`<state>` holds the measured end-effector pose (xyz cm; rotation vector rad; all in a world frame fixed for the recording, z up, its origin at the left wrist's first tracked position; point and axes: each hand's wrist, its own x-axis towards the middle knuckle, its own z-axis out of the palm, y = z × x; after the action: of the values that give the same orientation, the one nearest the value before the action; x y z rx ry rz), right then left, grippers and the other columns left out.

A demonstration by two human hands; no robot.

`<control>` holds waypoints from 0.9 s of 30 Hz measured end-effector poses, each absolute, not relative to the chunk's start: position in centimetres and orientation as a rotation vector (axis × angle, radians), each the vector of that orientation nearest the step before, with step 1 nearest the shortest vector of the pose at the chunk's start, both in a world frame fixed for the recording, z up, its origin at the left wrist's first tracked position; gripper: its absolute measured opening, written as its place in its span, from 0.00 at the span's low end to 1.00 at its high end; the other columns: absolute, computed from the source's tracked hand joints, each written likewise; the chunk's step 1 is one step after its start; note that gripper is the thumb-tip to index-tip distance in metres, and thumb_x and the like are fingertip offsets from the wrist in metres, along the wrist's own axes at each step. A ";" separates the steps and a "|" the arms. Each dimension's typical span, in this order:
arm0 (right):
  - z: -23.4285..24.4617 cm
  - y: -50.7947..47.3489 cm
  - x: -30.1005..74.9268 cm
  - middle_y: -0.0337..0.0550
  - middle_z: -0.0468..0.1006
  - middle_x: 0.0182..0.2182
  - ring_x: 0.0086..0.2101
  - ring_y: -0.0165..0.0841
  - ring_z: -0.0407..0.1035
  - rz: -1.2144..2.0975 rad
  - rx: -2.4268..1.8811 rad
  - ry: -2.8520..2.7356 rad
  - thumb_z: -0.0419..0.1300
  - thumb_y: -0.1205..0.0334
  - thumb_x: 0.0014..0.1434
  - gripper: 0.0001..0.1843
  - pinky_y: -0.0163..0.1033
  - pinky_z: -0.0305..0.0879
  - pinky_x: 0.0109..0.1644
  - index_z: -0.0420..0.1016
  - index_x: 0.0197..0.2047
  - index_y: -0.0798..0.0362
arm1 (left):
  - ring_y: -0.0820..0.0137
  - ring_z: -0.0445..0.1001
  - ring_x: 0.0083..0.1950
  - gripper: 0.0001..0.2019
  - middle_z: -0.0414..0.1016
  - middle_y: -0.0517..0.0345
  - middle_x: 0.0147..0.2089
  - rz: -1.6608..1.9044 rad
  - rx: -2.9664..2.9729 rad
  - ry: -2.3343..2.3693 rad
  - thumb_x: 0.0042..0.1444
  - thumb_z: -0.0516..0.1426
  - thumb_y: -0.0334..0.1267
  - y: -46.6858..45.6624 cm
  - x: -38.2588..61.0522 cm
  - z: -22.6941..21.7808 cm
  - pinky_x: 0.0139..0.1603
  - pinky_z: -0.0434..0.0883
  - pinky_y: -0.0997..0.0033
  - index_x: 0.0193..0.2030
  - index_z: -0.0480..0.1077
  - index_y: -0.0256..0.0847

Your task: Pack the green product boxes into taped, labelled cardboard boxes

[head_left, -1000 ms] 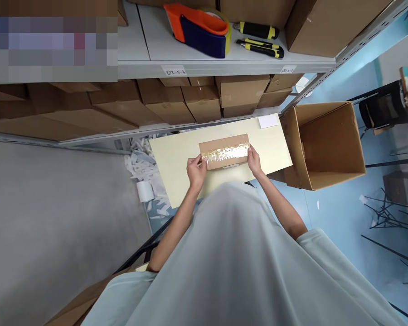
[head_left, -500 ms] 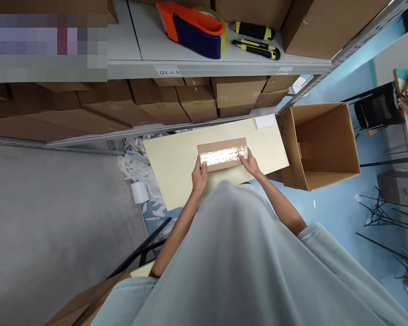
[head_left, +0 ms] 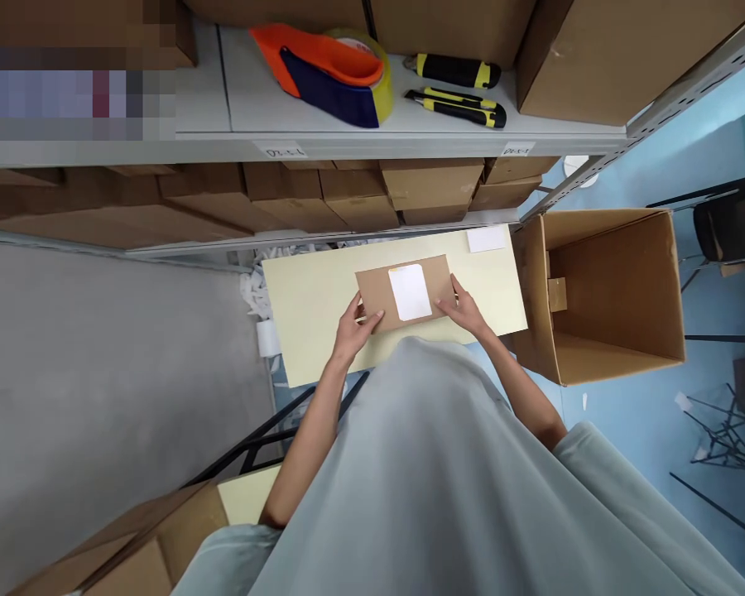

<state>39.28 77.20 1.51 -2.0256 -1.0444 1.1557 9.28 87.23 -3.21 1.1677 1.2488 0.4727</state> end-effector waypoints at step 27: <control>-8.3 85.4 60.6 0.70 0.77 0.65 0.62 0.52 0.79 0.558 -2.515 -0.738 0.59 0.57 0.77 0.27 0.54 0.74 0.72 0.75 0.72 0.63 | 0.47 0.75 0.77 0.35 0.71 0.36 0.79 0.263 1.548 1.102 0.66 0.63 0.43 91.5 41.2 -4.9 0.81 0.69 0.44 0.79 0.67 0.42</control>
<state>60.56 85.37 -8.32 -2.5149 -0.7378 0.5580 41.20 91.53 -4.91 1.5483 1.1019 0.2633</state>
